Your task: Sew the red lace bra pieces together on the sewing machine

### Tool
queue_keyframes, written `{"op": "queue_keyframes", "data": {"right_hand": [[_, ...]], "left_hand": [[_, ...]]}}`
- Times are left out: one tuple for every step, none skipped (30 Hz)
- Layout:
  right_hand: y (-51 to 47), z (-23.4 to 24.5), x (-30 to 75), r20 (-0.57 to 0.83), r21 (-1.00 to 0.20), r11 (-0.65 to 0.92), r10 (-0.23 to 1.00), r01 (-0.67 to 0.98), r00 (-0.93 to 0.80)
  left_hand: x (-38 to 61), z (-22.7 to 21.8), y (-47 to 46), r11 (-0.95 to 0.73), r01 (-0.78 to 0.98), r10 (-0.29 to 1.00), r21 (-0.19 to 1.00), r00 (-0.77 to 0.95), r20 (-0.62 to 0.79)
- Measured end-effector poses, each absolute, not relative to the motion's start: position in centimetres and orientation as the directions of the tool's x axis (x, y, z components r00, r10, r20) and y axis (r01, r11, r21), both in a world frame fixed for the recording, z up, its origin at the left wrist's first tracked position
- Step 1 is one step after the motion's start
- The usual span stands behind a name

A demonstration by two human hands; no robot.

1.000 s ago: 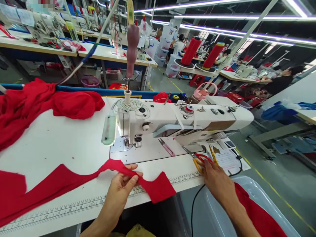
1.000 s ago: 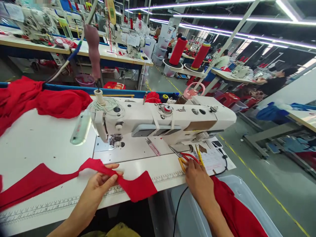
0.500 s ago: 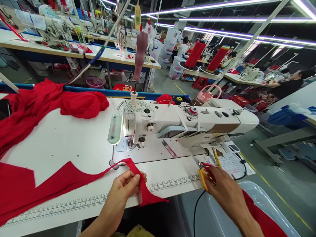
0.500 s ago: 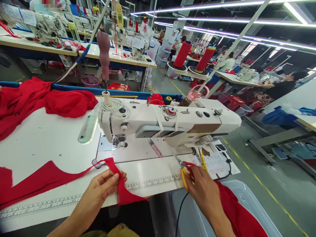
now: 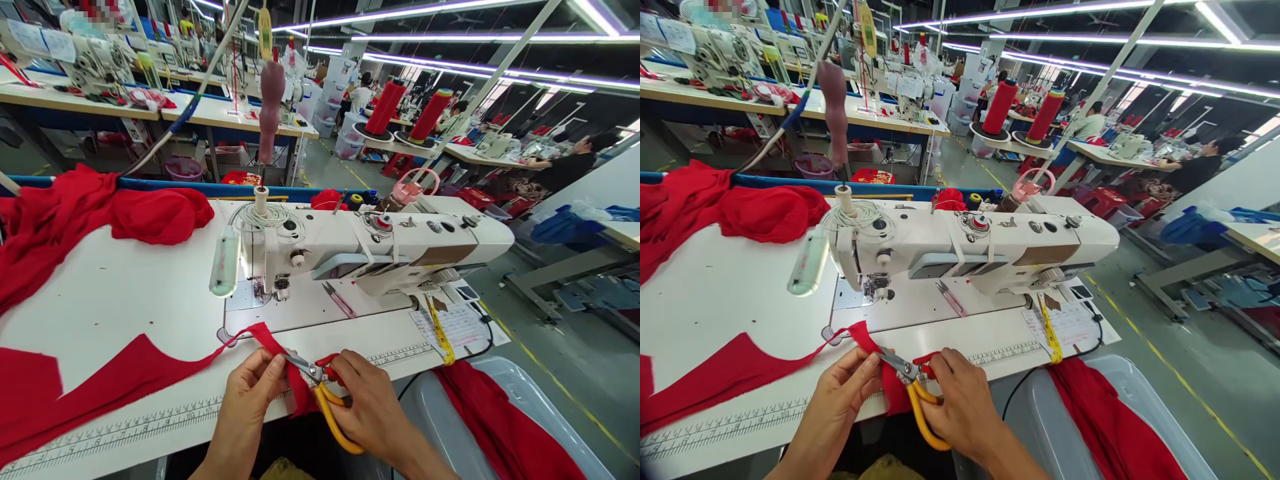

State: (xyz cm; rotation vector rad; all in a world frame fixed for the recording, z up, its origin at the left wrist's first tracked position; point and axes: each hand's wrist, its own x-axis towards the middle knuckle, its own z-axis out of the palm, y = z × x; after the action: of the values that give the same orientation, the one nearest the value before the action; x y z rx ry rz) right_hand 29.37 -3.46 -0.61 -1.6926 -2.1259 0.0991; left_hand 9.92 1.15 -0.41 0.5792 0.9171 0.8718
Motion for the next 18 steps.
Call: {"op": "queue_keyframes", "data": {"right_hand": [[-3.5,-0.7,29.4,0.278,-0.31,0.257,0.945,0.915,-0.171],[-3.5,-0.8,29.3,0.281,-0.31,0.26,0.944,0.915,-0.173],[-3.6,-1.0,29.2,0.284,-0.31,0.262,0.943,0.914,-0.174],[-3.6,-1.1,29.0,0.289,-0.312,0.268,0.941,0.912,-0.178],[-3.7,-1.3,28.9,0.295,-0.319,0.277,0.938,0.907,-0.182],[-3.8,-1.4,28.8,0.301,-0.333,0.284,0.936,0.899,-0.184],[-3.9,-1.5,28.8,0.309,-0.352,0.287,0.934,0.891,-0.178],[-3.9,-1.6,29.0,0.32,-0.373,0.283,0.933,0.884,-0.164],[-3.9,-1.6,29.5,0.326,-0.39,0.267,0.935,0.881,-0.139],[-3.9,-1.4,30.3,0.325,-0.399,0.235,0.94,0.887,-0.103],[-3.8,-1.3,31.4,0.315,-0.392,0.18,0.948,0.902,-0.053],[-3.7,-1.1,32.8,0.295,-0.37,0.112,0.956,0.922,0.002],[-3.5,-0.9,34.6,0.262,-0.33,0.028,0.963,0.944,0.063],[-3.2,-0.7,36.6,0.223,-0.276,-0.055,0.967,0.959,0.12],[-3.0,-0.7,38.7,0.183,-0.226,-0.116,0.97,0.967,0.159],[-2.7,-0.7,40.9,0.128,-0.185,-0.158,0.975,0.97,0.183],[-2.5,-0.8,42.9,0.07,-0.15,-0.18,0.979,0.972,0.192],[-2.3,-0.9,44.8,0.042,-0.112,-0.2,0.978,0.973,0.206]], "left_hand": [[10.0,-0.4,1.1,0.532,-0.399,0.845,0.747,0.312,-0.435],[10.0,-0.4,1.1,0.531,-0.406,0.846,0.744,0.307,-0.436],[10.1,-0.5,1.1,0.531,-0.412,0.846,0.741,0.304,-0.438],[10.2,-0.5,1.1,0.531,-0.416,0.846,0.738,0.302,-0.439],[10.2,-0.6,1.0,0.532,-0.418,0.846,0.737,0.302,-0.439],[10.2,-0.6,1.0,0.535,-0.419,0.844,0.734,0.304,-0.442],[10.2,-0.7,1.0,0.542,-0.418,0.839,0.729,0.309,-0.447],[10.2,-0.7,1.0,0.551,-0.416,0.834,0.724,0.31,-0.457],[10.1,-0.7,1.1,0.561,-0.413,0.827,0.717,0.309,-0.47],[10.0,-0.7,1.2,0.571,-0.411,0.82,0.71,0.304,-0.484],[10.0,-0.7,1.3,0.579,-0.409,0.815,0.705,0.296,-0.498],[9.9,-0.6,1.4,0.583,-0.408,0.812,0.702,0.283,-0.51],[9.8,-0.6,1.5,0.583,-0.409,0.813,0.702,0.272,-0.516],[9.7,-0.5,1.6,0.581,-0.413,0.813,0.701,0.267,-0.517],[9.7,-0.4,1.7,0.581,-0.418,0.814,0.699,0.266,-0.517],[9.7,-0.3,1.8,0.582,-0.423,0.813,0.694,0.271,-0.516],[9.7,-0.3,1.8,0.584,-0.429,0.811,0.689,0.278,-0.514],[9.7,-0.2,1.8,0.588,-0.435,0.808,0.682,0.288,-0.513]]}}
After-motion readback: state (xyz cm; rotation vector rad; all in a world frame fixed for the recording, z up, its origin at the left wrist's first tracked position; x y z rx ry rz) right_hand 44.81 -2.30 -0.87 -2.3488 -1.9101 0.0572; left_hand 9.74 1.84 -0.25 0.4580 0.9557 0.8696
